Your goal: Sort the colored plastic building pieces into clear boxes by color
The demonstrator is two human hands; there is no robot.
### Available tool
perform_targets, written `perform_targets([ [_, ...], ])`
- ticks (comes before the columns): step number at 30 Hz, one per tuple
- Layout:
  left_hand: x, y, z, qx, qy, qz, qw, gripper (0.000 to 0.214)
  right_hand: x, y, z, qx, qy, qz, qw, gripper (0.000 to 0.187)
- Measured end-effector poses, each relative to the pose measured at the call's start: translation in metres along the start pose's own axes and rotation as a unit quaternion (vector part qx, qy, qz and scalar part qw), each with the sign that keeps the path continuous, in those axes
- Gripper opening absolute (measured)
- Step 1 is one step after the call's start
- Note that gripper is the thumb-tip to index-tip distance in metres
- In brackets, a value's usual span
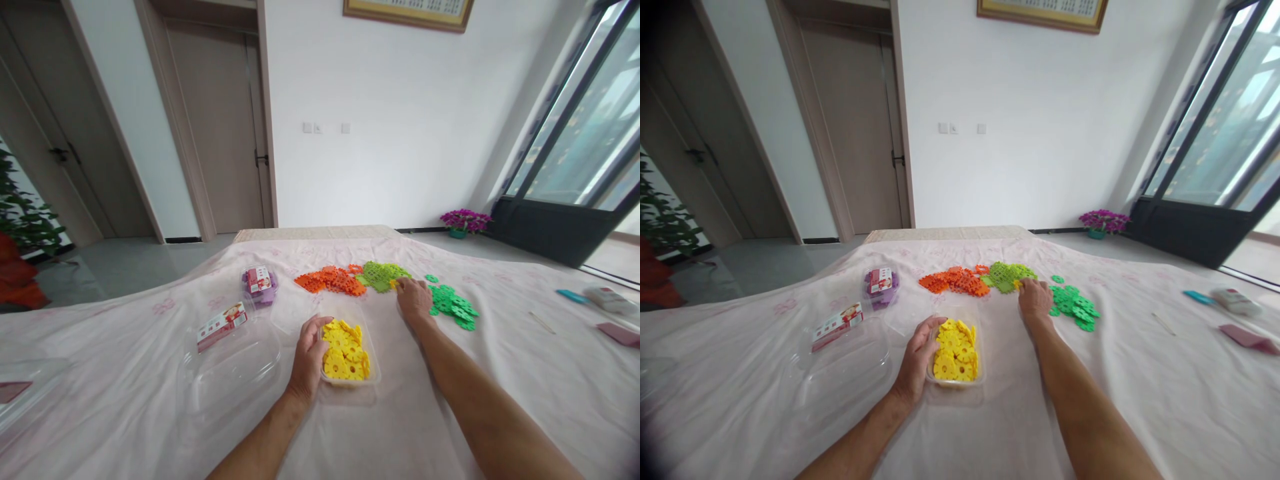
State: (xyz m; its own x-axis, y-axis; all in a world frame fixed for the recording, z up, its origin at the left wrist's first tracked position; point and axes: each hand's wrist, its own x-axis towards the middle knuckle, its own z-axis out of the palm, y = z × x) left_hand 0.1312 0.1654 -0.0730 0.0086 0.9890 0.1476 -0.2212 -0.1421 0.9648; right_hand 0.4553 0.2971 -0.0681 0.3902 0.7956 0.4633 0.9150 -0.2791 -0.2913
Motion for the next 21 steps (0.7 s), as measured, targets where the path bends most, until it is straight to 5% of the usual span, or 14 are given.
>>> perform_targets([
  [4, 0.001, -0.004, -0.001, -0.01, -0.01, -0.004, 1.0, 0.044, -0.001, -0.013, -0.016, 0.178, 0.011, 0.064, 0.982, 0.042],
  [8, 0.0, -0.002, 0.001, -0.024, -0.01, -0.02, 0.999, 0.049, -0.018, -0.046, -0.045, 0.463, -0.063, 0.062, 0.882, 0.049],
  [10, -0.001, 0.002, 0.002, -0.027, -0.006, -0.026, 0.999, 0.051, -0.033, -0.066, -0.061, 0.521, -0.132, 0.025, 0.843, 0.045],
  [12, -0.003, 0.005, 0.003, -0.031, -0.004, -0.027, 0.999, 0.051, -0.051, -0.085, -0.075, 0.512, -0.209, -0.027, 0.833, 0.039],
  [17, -0.005, 0.006, 0.004, -0.051, -0.006, -0.027, 0.998, 0.051, -0.088, -0.109, -0.106, 0.369, -0.192, -0.207, 0.885, 0.022],
  [21, -0.004, 0.004, 0.005, -0.059, 0.007, -0.033, 0.998, 0.048, -0.102, -0.109, -0.124, 0.211, -0.217, -0.336, 0.892, 0.012],
])
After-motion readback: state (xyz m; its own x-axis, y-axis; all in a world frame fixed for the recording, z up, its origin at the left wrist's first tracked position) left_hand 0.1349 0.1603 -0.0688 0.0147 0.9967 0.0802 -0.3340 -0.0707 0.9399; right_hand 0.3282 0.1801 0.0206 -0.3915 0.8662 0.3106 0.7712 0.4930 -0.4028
